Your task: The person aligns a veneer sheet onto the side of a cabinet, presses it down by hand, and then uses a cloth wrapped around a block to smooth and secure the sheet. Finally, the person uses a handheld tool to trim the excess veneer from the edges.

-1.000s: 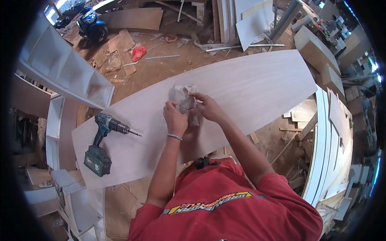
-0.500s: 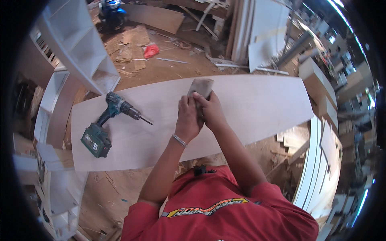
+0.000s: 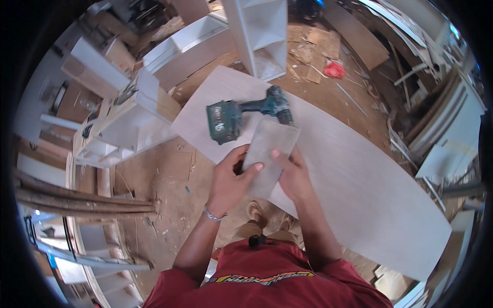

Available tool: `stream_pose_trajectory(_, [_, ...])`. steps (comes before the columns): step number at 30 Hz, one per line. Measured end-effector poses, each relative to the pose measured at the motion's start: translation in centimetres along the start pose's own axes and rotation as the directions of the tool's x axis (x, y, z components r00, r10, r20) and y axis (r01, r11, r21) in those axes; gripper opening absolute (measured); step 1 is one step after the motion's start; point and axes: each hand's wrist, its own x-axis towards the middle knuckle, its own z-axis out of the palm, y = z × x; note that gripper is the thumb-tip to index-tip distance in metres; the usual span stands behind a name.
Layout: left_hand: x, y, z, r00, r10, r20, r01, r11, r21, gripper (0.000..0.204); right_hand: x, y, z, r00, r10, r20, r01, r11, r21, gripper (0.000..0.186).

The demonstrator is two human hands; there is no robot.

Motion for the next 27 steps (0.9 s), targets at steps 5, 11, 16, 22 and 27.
stream_pose_trajectory(5, [-1.8,-2.1,-9.2,0.969,0.010,-0.246,-0.015,1.000,-0.019,0.053,1.5,7.3,8.7,0.967,0.243,0.071,-0.238,0.968,-0.077,0.071])
stream_pose_trajectory(11, [-2.9,-4.7,-25.4,0.974,0.063,-0.220,-0.061,0.998,0.019,0.075,7.3,14.8,20.6,0.844,0.478,0.245,-0.459,0.878,-0.131,0.063])
stream_pose_trajectory(16, [-2.9,-6.2,-41.7,0.965,0.059,-0.254,-0.067,0.997,-0.027,0.094,12.9,25.4,33.3,0.743,0.519,0.422,-0.477,0.854,-0.210,0.060])
stream_pose_trajectory(22, [2.7,-7.4,-52.2,0.955,-0.083,-0.285,0.027,0.980,-0.195,0.086,21.0,31.1,42.6,0.823,0.408,0.394,-0.473,0.877,0.080,0.058])
stream_pose_trajectory(27, [10.5,-13.0,-56.4,0.981,-0.175,-0.087,0.145,0.950,-0.276,0.074,30.7,33.9,41.2,0.884,0.373,0.283,-0.411,0.908,0.086,0.060])
